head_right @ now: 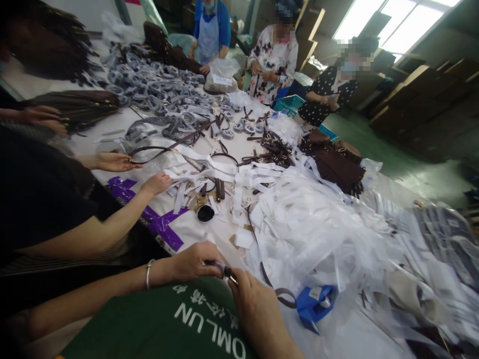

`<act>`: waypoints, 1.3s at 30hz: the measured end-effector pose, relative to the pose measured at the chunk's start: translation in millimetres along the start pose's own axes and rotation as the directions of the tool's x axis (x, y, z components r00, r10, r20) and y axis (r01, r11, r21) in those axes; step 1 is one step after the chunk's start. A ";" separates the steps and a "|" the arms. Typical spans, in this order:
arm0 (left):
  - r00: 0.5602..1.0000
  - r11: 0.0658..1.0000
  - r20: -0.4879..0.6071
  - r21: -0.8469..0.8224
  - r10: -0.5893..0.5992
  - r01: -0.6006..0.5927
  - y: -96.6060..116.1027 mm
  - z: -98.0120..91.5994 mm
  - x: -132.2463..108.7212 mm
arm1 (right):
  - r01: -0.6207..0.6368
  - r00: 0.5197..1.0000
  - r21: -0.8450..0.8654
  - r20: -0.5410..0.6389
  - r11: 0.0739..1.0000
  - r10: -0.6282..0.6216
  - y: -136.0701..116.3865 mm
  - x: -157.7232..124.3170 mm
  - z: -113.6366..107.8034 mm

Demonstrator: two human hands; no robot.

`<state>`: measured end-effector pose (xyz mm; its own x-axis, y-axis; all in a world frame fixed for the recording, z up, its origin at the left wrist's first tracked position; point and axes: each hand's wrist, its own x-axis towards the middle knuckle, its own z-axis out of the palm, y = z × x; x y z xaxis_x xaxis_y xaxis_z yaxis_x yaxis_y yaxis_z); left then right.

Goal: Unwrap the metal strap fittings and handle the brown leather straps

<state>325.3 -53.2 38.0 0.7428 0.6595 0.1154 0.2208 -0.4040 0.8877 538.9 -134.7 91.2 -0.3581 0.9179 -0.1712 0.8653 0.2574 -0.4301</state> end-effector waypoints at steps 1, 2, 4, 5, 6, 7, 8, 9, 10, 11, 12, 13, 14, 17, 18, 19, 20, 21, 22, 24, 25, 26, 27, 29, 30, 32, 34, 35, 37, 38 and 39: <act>0.999 0.999 -0.006 0.014 0.046 -0.046 2.3 2.8 3.2 | 0.002 1.000 -0.001 0.005 1.000 -0.002 1.6 -1.9 -1.6; 0.995 0.995 -0.004 0.037 0.097 -0.096 4.8 5.2 6.5 | -0.012 1.000 0.020 0.015 1.000 0.012 2.6 -3.2 -3.8; 0.983 0.978 0.017 0.097 0.183 -0.184 9.1 9.0 13.2 | -0.073 0.996 0.137 0.059 0.988 0.065 3.4 -4.0 -9.2; 0.977 0.970 0.033 0.121 0.210 -0.212 10.5 10.4 16.3 | -0.118 0.991 0.226 0.095 0.967 0.099 3.7 -3.4 -11.8; 0.974 0.965 0.048 0.135 0.222 -0.227 11.3 11.7 19.0 | -0.174 0.980 0.329 0.146 0.928 0.132 4.3 -2.4 -13.7; 0.973 0.964 0.064 0.136 0.223 -0.230 11.5 12.8 21.4 | -0.237 0.965 0.432 0.209 0.870 0.159 5.4 -1.1 -14.8; 0.974 0.967 0.079 0.127 0.212 -0.221 11.1 14.0 23.2 | -0.300 0.945 0.522 0.276 0.799 0.175 7.0 0.2 -15.0; 0.977 0.974 0.093 0.109 0.189 -0.199 10.6 15.1 24.6 | -0.356 0.924 0.587 0.338 0.727 0.180 9.3 1.4 -14.5; 0.982 0.983 0.111 0.086 0.153 -0.163 10.0 16.2 25.4 | -0.396 0.907 0.627 0.382 0.671 0.178 12.2 2.2 -13.6; 0.985 0.992 0.134 0.057 0.107 -0.116 9.7 17.4 25.7 | -0.406 0.901 0.638 0.399 0.654 0.170 15.5 2.5 -12.7; 0.986 0.998 0.159 0.023 0.058 -0.062 9.8 18.6 25.7 | -0.385 0.909 0.620 0.382 0.683 0.166 19.2 2.5 -12.1; 0.983 1.000 0.181 -0.014 0.010 -0.008 10.4 19.8 25.4 | -0.340 0.927 0.574 0.340 0.745 0.160 23.1 2.1 -12.0; 0.981 0.998 0.194 -0.054 -0.031 0.042 11.4 21.1 25.1 | -0.283 0.946 0.502 0.289 0.817 0.150 26.8 1.7 -12.4; 0.982 0.982 0.169 -0.152 -0.089 0.115 15.5 24.5 25.3 | -0.143 0.980 0.280 0.175 0.949 0.095 35.4 1.7 -14.8; 0.984 0.978 0.153 -0.170 -0.095 0.121 16.7 24.8 25.8 | -0.120 0.985 0.264 0.156 0.957 0.080 36.8 2.3 -15.1; 0.985 0.976 0.143 -0.180 -0.099 0.124 17.6 24.6 26.4 | -0.112 0.987 0.289 0.144 0.951 0.072 37.6 3.0 -14.9; 0.984 0.975 0.144 -0.184 -0.100 0.126 18.2 23.7 27.1 | -0.121 0.987 0.350 0.138 0.929 0.076 37.9 3.6 -14.3; 0.984 0.975 0.152 -0.182 -0.097 0.125 18.5 22.3 27.8 | -0.144 0.985 0.435 0.145 0.889 0.089 37.9 3.9 -13.4; 0.983 0.978 0.162 -0.173 -0.090 0.118 18.4 20.4 28.4 | -0.182 0.980 0.530 0.167 0.828 0.108 37.8 3.8 -12.4; 0.985 0.991 0.166 -0.110 -0.055 0.073 17.1 16.9 29.0 | -0.280 0.958 0.687 0.240 0.671 0.155 38.2 1.9 -11.3; 0.988 0.998 0.151 -0.057 -0.026 0.035 16.0 16.0 29.1 | -0.330 0.943 0.729 0.288 0.600 0.169 38.7 0.2 -11.2; 0.992 1.000 0.128 0.003 0.010 -0.010 14.8 15.9 29.2 | -0.377 0.924 0.749 0.342 0.545 0.170 39.3 -1.6 -11.5; 0.993 0.996 0.102 0.064 0.053 -0.060 13.5 16.9 29.3 | -0.422 0.903 0.752 0.399 0.507 0.158 39.6 -3.3 -11.8; 0.985 0.974 0.070 0.154 0.155 -0.164 11.4 21.9 29.7 | -0.490 0.860 0.734 0.496 0.470 0.122 38.6 -5.4 -11.7; 0.976 0.961 0.068 0.176 0.205 -0.214 10.8 25.3 29.9 | -0.513 0.844 0.727 0.526 0.457 0.110 37.0 -5.5 -10.8; 0.958 0.939 0.071 0.190 0.278 -0.286 10.4 32.3 30.6 | -0.541 0.831 0.734 0.540 0.411 0.129 32.3 -3.3 -7.1; 0.949 0.931 0.065 0.180 0.309 -0.316 10.2 36.7 31.3 | -0.555 0.830 0.753 0.530 0.353 0.175 26.9 1.0 -2.0; 0.948 0.933 0.061 0.168 0.312 -0.318 9.7 37.1 31.6 | -0.555 0.831 0.764 0.520 0.330 0.196 24.6 3.3 0.2; 0.955 0.947 0.076 0.130 0.287 -0.294 8.1 33.8 31.9 | -0.511 0.859 0.785 0.453 0.351 0.238 21.4 6.6 2.6; 0.961 0.957 0.092 0.110 0.260 -0.269 7.1 30.4 31.7 | -0.471 0.881 0.785 0.398 0.403 0.256 20.5 7.3 2.4; 0.967 0.967 0.110 0.091 0.229 -0.239 6.1 26.2 31.2 | -0.429 0.902 0.771 0.338 0.471 0.268 19.8 7.3 1.4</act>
<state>366.4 -51.8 35.4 0.8386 0.4755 0.2659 0.0934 -0.6064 0.7897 552.9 -123.4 80.2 -0.2095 0.7950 -0.5693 0.2907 -0.5053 -0.8125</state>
